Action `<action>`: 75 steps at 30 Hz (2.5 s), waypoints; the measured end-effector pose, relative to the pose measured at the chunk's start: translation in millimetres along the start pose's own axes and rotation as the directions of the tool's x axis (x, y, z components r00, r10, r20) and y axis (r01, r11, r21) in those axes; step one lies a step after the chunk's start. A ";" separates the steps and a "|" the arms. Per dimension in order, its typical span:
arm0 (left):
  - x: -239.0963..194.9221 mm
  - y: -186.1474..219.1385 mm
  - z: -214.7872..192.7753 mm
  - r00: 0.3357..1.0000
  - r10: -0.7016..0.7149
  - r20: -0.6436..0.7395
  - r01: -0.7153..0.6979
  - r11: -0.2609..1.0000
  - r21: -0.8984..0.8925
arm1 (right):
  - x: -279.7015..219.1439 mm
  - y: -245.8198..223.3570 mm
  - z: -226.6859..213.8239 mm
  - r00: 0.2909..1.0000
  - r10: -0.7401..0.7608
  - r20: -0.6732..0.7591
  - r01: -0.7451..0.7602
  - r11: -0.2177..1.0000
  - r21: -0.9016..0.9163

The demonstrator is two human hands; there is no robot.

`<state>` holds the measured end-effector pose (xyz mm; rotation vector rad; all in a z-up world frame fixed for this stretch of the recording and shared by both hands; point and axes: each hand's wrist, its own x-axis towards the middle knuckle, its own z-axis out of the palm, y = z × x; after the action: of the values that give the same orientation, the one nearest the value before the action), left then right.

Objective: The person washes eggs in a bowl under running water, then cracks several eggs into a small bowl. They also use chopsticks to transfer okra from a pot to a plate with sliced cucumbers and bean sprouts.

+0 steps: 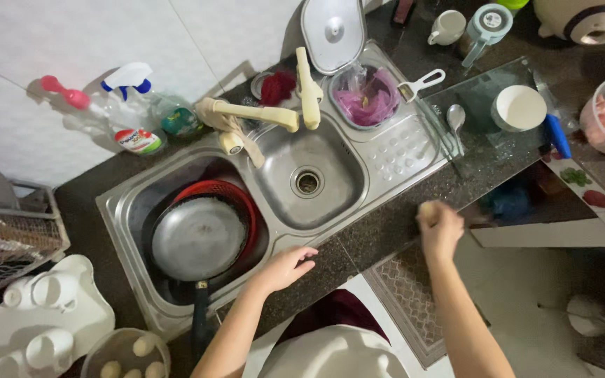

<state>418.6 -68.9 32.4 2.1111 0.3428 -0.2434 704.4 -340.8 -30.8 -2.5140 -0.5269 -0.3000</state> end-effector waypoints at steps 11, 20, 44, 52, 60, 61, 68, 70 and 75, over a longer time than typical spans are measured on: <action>16.1 45.2 -15.7 0.993 0.057 -0.101 -0.085 0.951 -0.298 | -15.8 -53.3 -16.9 0.692 0.192 0.696 -0.697 -0.073 0.714; 74.1 147.2 -29.6 0.941 0.323 -0.103 -0.338 0.882 -0.329 | -34.4 -116.9 -72.5 0.708 -0.074 0.702 -0.706 -0.111 0.700; 201.7 127.1 95.9 0.920 -0.035 -0.391 -0.155 0.883 -0.443 | 79.7 70.1 -12.8 0.967 -0.249 0.047 0.230 0.939 0.256; 204.2 143.1 119.6 0.883 -0.076 -0.464 -0.164 0.875 -0.456 | 90.1 80.1 -12.2 0.947 -0.054 0.318 -0.153 0.792 0.592; 236.5 227.5 77.7 0.890 0.136 -0.435 -0.332 0.848 -0.413 | 125.0 59.9 -56.1 0.824 -0.106 0.556 -0.501 0.322 0.804; 242.0 238.0 69.1 0.894 0.158 -0.419 -0.326 0.870 -0.369 | 130.9 56.3 -60.2 0.818 -0.121 0.562 -0.511 0.294 0.808; 258.8 282.5 19.7 0.896 0.249 -0.367 -0.338 0.919 -0.202 | 160.2 27.7 -92.2 0.829 -0.164 0.534 -0.442 0.393 0.806; 261.1 285.7 8.5 0.895 0.296 -0.335 -0.365 0.916 -0.167 | 165.4 23.4 -100.2 0.840 -0.184 0.511 -0.403 0.418 0.814; 263.8 294.1 -11.1 0.912 0.314 -0.263 -0.368 0.909 -0.193 | 179.7 10.8 -116.5 0.892 -0.195 0.407 -0.210 0.618 0.757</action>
<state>766.3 -170.7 190.6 1.9207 0.1183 0.2397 858.7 -359.1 117.0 -1.6663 -0.6456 0.4793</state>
